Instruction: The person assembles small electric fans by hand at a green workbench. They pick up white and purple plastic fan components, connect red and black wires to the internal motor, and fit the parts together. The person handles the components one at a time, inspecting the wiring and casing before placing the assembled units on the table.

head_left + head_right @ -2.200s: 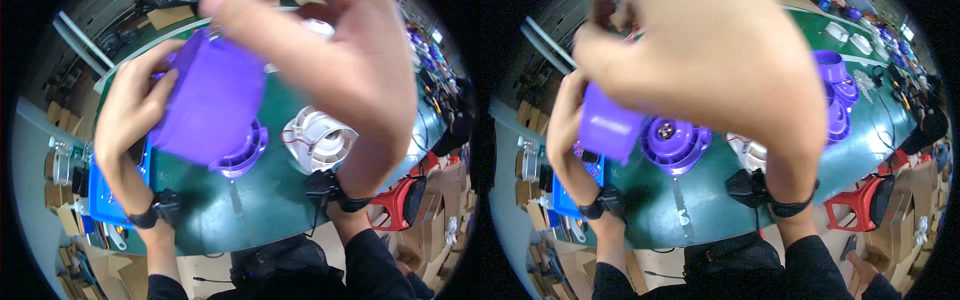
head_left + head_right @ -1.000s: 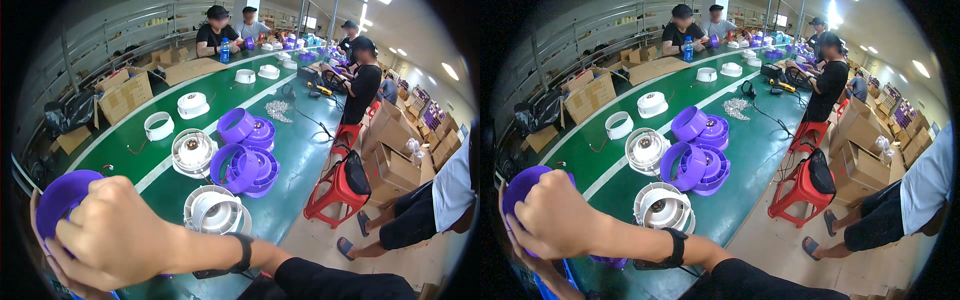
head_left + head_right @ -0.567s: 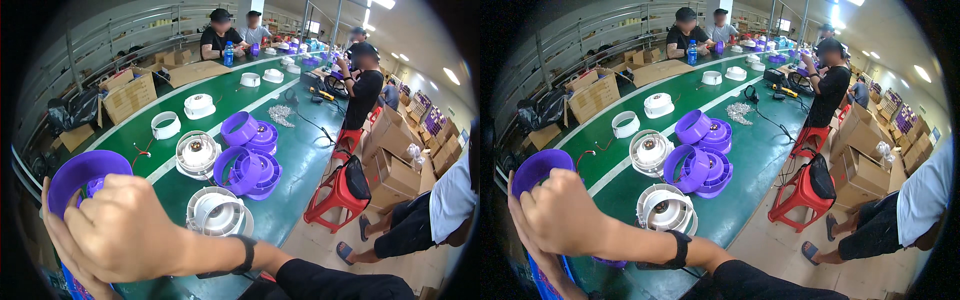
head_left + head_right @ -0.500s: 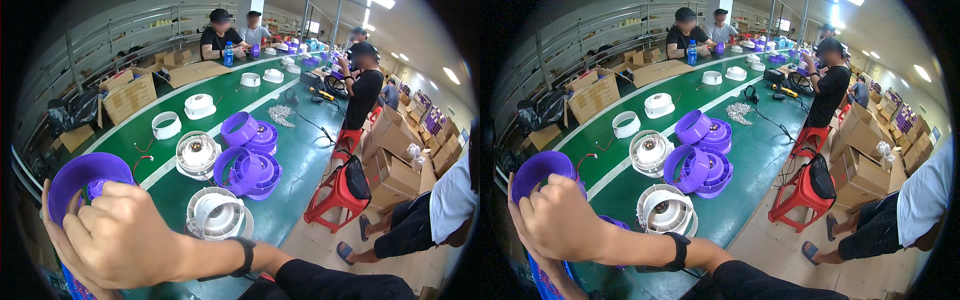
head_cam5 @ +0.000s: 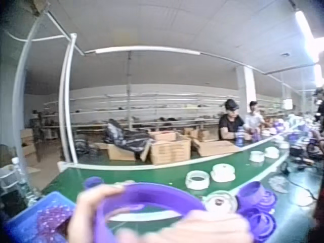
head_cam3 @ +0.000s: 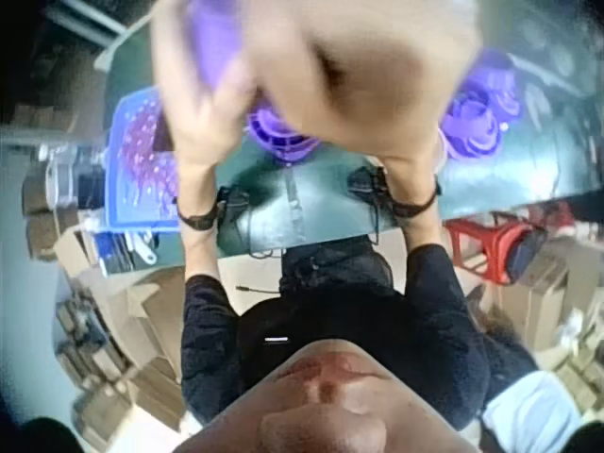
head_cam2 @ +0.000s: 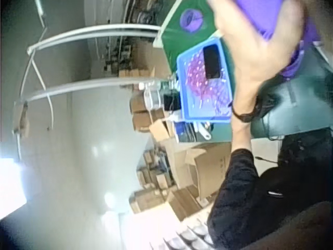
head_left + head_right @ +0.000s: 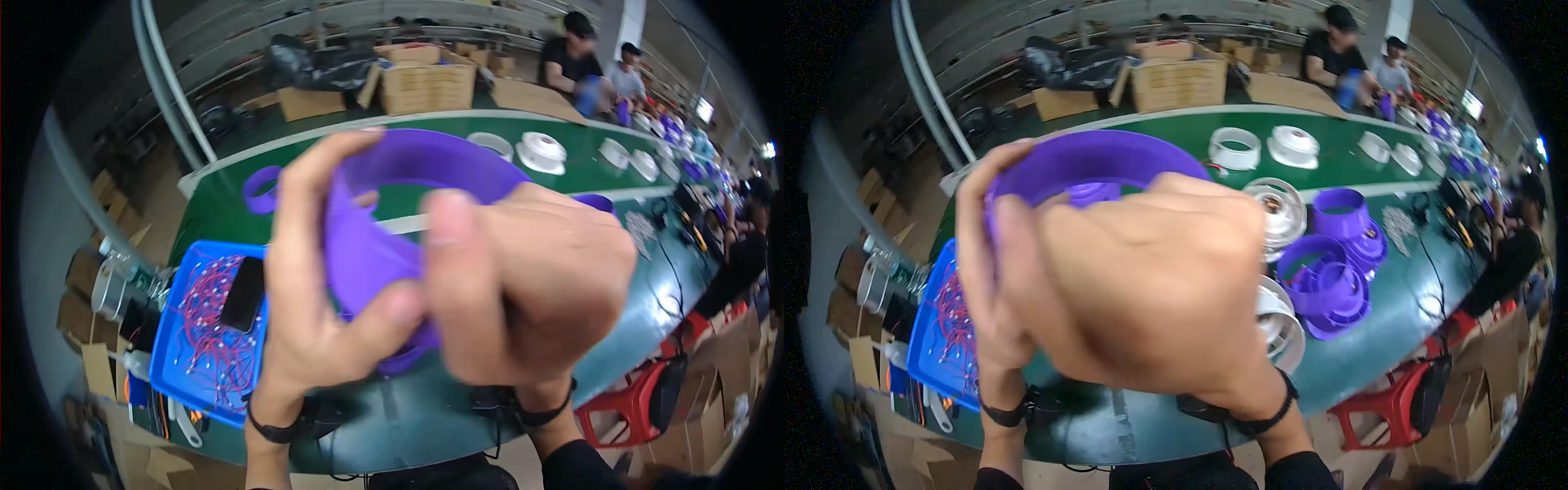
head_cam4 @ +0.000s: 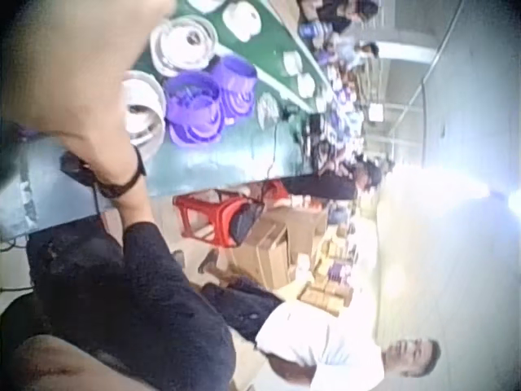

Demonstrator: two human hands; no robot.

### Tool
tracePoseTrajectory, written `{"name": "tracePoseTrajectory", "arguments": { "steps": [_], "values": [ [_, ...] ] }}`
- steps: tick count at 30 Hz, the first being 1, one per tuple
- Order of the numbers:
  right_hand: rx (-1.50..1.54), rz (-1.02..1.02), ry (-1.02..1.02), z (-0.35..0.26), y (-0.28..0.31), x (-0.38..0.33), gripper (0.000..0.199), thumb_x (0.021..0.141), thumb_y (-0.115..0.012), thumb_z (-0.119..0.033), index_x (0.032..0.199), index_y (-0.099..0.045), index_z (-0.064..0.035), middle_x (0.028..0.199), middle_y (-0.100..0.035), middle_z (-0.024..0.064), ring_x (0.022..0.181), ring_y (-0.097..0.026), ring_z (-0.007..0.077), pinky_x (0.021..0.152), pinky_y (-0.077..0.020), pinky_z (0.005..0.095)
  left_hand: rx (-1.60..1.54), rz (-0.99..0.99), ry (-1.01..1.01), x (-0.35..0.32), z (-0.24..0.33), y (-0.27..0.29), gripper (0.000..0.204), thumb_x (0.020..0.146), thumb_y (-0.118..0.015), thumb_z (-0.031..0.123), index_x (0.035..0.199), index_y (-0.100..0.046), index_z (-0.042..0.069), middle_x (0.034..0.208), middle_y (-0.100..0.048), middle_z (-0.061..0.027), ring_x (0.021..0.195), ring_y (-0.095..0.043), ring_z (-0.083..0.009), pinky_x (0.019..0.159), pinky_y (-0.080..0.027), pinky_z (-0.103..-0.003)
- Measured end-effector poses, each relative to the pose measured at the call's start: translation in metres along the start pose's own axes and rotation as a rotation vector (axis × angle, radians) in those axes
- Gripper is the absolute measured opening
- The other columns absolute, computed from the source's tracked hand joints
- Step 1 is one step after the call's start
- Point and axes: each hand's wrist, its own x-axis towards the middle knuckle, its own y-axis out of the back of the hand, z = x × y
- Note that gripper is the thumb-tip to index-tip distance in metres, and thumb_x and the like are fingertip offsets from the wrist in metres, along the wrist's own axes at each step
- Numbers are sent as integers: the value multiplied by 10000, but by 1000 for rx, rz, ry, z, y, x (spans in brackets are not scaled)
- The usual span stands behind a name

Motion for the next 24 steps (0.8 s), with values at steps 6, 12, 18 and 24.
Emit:
{"name": "tracePoseTrajectory", "arguments": {
  "steps": [6,12,18,24],
  "values": [
    [-33,-104,-85,-6,0,3,380,876,-588,15,516,-471,-8,443,-381,24,358,-312,143,404,-238,306,-67,3,39,-2,0,5,509,964,-504,322,1319,-482,-42,1069,-599,-158,913,-577,-202,832,-445,-321],
    [271,-30,-559,13,5,4,464,984,-610,-140,539,-541,-28,460,-431,-54,440,-351,14,409,-222,269,-6,-114,-49,5,-8,6,777,882,-590,499,1405,-431,-53,1363,-524,-218,1305,-493,-288,1090,-363,-382],
    [569,-72,-884,24,4,5,435,999,-592,-234,629,-599,-4,565,-507,-74,517,-389,7,471,-259,231,201,-117,37,8,-10,20,430,868,-619,96,1282,-551,3,1104,-676,-155,930,-682,-199,740,-530,-295],
    [374,-178,-516,17,-4,7,494,916,-564,-276,1273,-537,64,1101,-645,152,1032,-612,203,959,-450,331,31,41,182,11,-34,16,256,965,-482,19,1211,-549,-6,980,-673,-156,738,-685,-193,644,-549,-314]
  ]
}}
